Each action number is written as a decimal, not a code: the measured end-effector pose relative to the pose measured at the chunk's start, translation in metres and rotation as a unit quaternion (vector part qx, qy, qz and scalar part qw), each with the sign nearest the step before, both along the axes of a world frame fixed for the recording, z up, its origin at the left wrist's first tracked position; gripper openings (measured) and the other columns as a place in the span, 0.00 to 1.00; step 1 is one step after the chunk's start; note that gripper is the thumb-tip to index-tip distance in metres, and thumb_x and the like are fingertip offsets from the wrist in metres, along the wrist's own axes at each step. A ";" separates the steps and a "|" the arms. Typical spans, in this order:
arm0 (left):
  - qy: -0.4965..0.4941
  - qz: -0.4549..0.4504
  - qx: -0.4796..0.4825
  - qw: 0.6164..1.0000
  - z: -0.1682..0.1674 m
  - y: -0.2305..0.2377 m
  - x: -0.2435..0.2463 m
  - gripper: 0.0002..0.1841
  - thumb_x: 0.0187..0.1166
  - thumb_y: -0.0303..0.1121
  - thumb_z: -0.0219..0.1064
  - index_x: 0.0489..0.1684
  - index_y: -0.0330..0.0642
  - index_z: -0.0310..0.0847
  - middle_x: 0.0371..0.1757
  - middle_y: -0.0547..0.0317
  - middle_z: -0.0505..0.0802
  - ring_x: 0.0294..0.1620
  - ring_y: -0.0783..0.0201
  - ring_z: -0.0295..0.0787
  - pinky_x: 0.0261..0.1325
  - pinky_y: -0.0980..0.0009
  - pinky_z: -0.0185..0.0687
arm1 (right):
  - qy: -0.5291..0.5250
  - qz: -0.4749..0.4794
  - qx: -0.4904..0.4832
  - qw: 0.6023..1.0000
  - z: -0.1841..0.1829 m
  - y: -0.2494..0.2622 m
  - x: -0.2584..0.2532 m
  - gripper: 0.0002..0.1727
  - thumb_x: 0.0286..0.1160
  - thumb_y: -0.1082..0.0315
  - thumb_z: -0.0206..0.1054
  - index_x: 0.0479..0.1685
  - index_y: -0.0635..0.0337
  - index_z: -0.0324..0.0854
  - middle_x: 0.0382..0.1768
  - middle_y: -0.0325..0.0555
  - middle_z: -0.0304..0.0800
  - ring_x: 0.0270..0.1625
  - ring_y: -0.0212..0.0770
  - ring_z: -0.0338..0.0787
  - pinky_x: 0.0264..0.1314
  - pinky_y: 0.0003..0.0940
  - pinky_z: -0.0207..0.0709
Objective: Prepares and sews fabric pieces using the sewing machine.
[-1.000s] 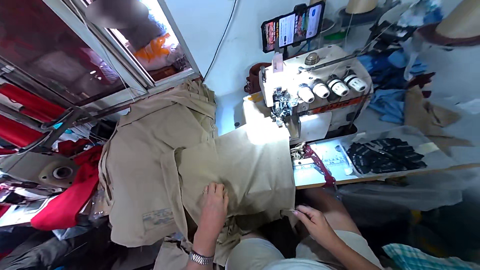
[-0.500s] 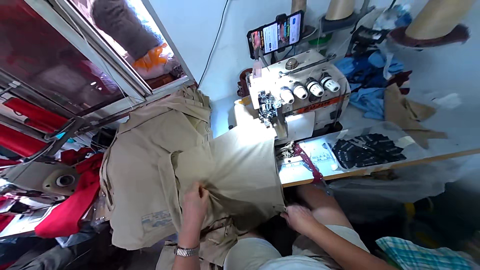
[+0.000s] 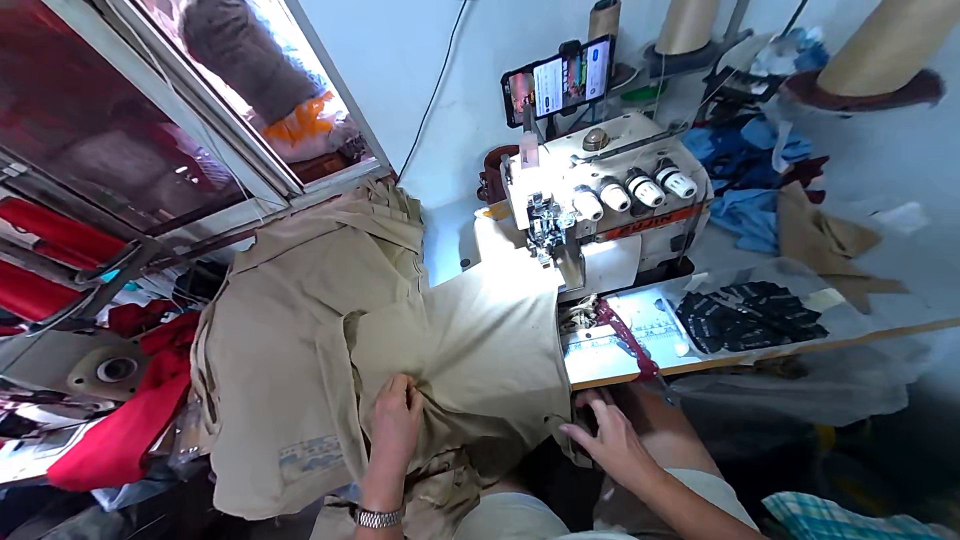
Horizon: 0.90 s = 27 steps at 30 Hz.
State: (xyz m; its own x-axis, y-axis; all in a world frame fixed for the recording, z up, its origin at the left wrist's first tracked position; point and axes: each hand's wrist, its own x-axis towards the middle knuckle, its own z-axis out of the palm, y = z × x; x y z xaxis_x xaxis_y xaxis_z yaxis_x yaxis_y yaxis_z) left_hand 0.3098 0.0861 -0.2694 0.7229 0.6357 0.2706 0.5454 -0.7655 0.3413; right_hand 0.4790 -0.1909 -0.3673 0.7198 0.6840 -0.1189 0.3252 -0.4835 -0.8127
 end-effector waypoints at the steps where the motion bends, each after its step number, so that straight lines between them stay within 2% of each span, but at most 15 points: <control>1: -0.003 -0.001 0.002 1.000 0.000 0.000 0.000 0.06 0.77 0.22 0.65 0.43 0.27 0.86 0.39 0.40 0.90 0.40 0.45 0.90 0.48 0.49 0.86 | -0.014 -0.017 0.041 0.999 -0.003 0.005 -0.001 0.31 0.75 0.52 0.72 0.64 0.72 0.80 0.56 0.69 0.88 0.63 0.65 0.87 0.71 0.57 0.76; 4: -0.006 -0.001 -0.012 1.000 0.000 -0.001 0.000 0.07 0.78 0.22 0.65 0.44 0.26 0.86 0.42 0.38 0.90 0.42 0.44 0.90 0.51 0.47 0.86 | -0.069 -0.066 0.114 0.989 -0.026 0.019 -0.005 0.15 0.75 0.64 0.69 0.44 0.72 0.85 0.39 0.62 0.90 0.45 0.56 0.91 0.54 0.51 0.84; 5: -0.007 0.002 -0.017 1.000 -0.001 0.000 0.000 0.07 0.78 0.22 0.65 0.45 0.26 0.86 0.43 0.38 0.91 0.42 0.45 0.90 0.51 0.48 0.86 | -0.075 -0.079 0.127 0.986 -0.032 0.021 -0.008 0.14 0.75 0.65 0.69 0.42 0.71 0.85 0.38 0.60 0.90 0.43 0.53 0.91 0.52 0.49 0.84; 6: -0.009 0.005 -0.018 1.000 -0.002 0.000 0.000 0.07 0.78 0.23 0.64 0.45 0.27 0.86 0.43 0.39 0.91 0.42 0.46 0.90 0.51 0.48 0.86 | -0.075 -0.086 0.138 0.984 -0.038 0.022 -0.010 0.14 0.75 0.65 0.70 0.44 0.70 0.87 0.42 0.59 0.91 0.47 0.52 0.92 0.56 0.47 0.85; 8: -0.017 0.008 -0.017 1.000 -0.004 -0.001 -0.001 0.07 0.78 0.22 0.64 0.45 0.27 0.86 0.43 0.40 0.91 0.42 0.46 0.90 0.51 0.49 0.86 | -0.058 -0.078 0.158 0.983 -0.044 0.021 -0.012 0.18 0.75 0.62 0.70 0.55 0.67 0.90 0.56 0.60 0.93 0.62 0.51 0.92 0.70 0.45 0.83; 10: -0.019 0.008 -0.015 1.000 -0.006 -0.001 0.000 0.07 0.78 0.22 0.64 0.45 0.27 0.86 0.42 0.40 0.90 0.42 0.46 0.90 0.50 0.50 0.86 | -0.021 -0.046 0.133 0.990 -0.045 0.019 -0.010 0.21 0.81 0.55 0.66 0.55 0.65 0.91 0.58 0.58 0.93 0.66 0.50 0.91 0.74 0.45 0.79; 11: -0.019 0.007 -0.017 1.000 -0.006 -0.001 0.000 0.07 0.78 0.22 0.64 0.45 0.27 0.86 0.42 0.39 0.90 0.42 0.46 0.90 0.50 0.49 0.86 | 0.011 -0.025 0.101 0.995 -0.043 0.017 -0.009 0.23 0.85 0.53 0.62 0.53 0.67 0.91 0.54 0.59 0.94 0.63 0.51 0.91 0.73 0.48 0.79; 13: -0.018 0.012 -0.034 0.999 -0.004 -0.003 -0.001 0.07 0.79 0.22 0.64 0.45 0.26 0.85 0.43 0.39 0.90 0.44 0.46 0.89 0.52 0.49 0.86 | 0.059 0.003 0.050 0.997 -0.039 0.010 -0.006 0.26 0.88 0.53 0.58 0.42 0.72 0.89 0.42 0.62 0.92 0.53 0.54 0.91 0.64 0.51 0.79; 14: -0.027 0.015 -0.038 0.999 -0.001 -0.004 -0.003 0.07 0.79 0.22 0.64 0.45 0.26 0.85 0.42 0.39 0.90 0.42 0.46 0.89 0.51 0.49 0.86 | 0.049 -0.008 0.063 0.997 -0.039 0.004 -0.008 0.25 0.87 0.56 0.59 0.32 0.72 0.86 0.32 0.59 0.87 0.41 0.51 0.88 0.51 0.50 0.78; 15: -0.040 0.017 -0.033 0.999 0.004 -0.006 -0.006 0.07 0.78 0.22 0.64 0.45 0.26 0.85 0.41 0.39 0.90 0.41 0.46 0.89 0.49 0.49 0.86 | 0.024 -0.027 0.089 0.995 -0.036 -0.003 -0.011 0.23 0.83 0.58 0.62 0.26 0.71 0.86 0.27 0.56 0.87 0.36 0.47 0.87 0.45 0.47 0.79; 17: -0.062 0.013 -0.003 0.998 0.015 -0.010 -0.013 0.07 0.76 0.21 0.65 0.43 0.25 0.85 0.38 0.39 0.90 0.38 0.46 0.90 0.45 0.49 0.87 | -0.063 -0.067 0.166 0.982 -0.027 -0.021 -0.023 0.19 0.74 0.57 0.70 0.22 0.64 0.89 0.27 0.46 0.90 0.33 0.36 0.88 0.40 0.33 0.82; 19: -0.067 -0.012 0.016 0.998 0.018 -0.013 -0.020 0.06 0.74 0.21 0.64 0.41 0.26 0.85 0.36 0.41 0.89 0.35 0.49 0.89 0.41 0.51 0.87 | -0.104 -0.086 0.241 0.961 -0.014 -0.041 -0.035 0.17 0.70 0.56 0.74 0.21 0.60 0.88 0.26 0.41 0.88 0.33 0.26 0.85 0.37 0.20 0.78; 21: -0.054 -0.043 0.017 0.997 0.016 -0.016 -0.020 0.05 0.72 0.21 0.65 0.39 0.28 0.85 0.35 0.44 0.89 0.33 0.51 0.89 0.39 0.53 0.87 | -0.108 -0.092 0.289 0.947 -0.004 -0.053 -0.043 0.17 0.70 0.57 0.76 0.21 0.59 0.84 0.26 0.39 0.84 0.34 0.21 0.82 0.37 0.13 0.74; 25: -0.041 -0.048 -0.012 0.998 0.003 -0.023 -0.014 0.05 0.74 0.21 0.65 0.39 0.29 0.85 0.36 0.45 0.89 0.34 0.52 0.88 0.41 0.54 0.87 | -0.120 -0.068 0.317 0.938 -0.004 -0.061 -0.046 0.18 0.81 0.56 0.69 0.26 0.60 0.84 0.29 0.40 0.84 0.37 0.23 0.82 0.41 0.14 0.76; 27: -0.044 -0.019 -0.022 0.999 0.001 -0.025 -0.012 0.05 0.75 0.21 0.65 0.40 0.29 0.85 0.36 0.45 0.89 0.34 0.52 0.88 0.41 0.54 0.85 | -0.132 -0.074 0.315 0.937 -0.008 -0.062 -0.049 0.17 0.80 0.58 0.68 0.24 0.59 0.84 0.28 0.40 0.85 0.36 0.23 0.83 0.40 0.14 0.77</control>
State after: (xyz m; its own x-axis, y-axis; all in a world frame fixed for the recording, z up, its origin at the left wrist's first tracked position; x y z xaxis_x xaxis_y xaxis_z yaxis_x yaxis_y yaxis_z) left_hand 0.2974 0.0609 -0.2683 0.7215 0.6214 0.3055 0.4833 -0.7679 0.4204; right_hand 0.4302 -0.2529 -0.3756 0.7600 0.4485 0.4703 0.5225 0.0086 -0.8526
